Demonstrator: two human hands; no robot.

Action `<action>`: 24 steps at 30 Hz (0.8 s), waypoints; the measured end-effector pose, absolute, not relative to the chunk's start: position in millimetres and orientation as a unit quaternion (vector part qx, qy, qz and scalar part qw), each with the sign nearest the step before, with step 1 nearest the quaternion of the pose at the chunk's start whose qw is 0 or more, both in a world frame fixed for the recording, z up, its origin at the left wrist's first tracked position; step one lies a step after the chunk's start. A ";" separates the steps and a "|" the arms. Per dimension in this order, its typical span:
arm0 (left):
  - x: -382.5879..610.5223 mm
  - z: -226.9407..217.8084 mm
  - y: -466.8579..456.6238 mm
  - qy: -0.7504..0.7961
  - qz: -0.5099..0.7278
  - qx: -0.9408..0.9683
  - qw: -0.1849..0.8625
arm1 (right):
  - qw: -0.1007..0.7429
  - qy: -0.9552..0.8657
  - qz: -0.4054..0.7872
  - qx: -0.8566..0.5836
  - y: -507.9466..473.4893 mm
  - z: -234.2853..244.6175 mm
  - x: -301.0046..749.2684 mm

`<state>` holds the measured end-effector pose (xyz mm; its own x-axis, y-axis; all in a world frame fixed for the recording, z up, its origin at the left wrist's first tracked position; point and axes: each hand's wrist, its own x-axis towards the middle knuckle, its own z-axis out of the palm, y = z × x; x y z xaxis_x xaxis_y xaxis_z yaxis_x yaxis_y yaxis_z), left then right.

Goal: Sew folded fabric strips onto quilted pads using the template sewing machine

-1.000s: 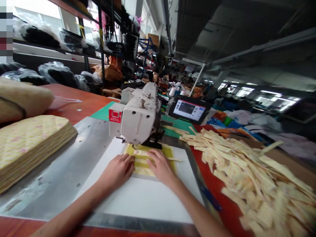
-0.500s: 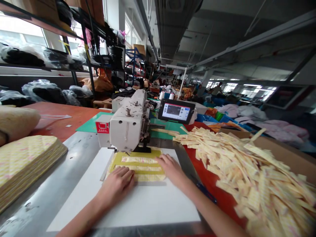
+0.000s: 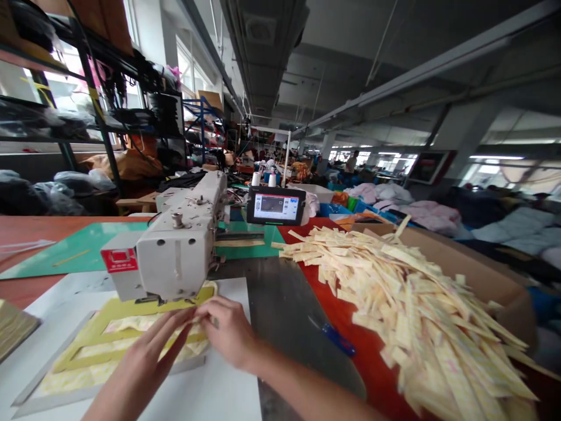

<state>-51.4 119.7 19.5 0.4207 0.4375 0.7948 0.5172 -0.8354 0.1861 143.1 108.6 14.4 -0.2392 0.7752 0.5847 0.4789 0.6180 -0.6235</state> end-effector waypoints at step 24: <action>-81.4 -11.0 108.1 -0.463 -0.517 -0.613 -0.376 | 0.585 -0.529 0.516 -0.332 120.7 -7.1 97.0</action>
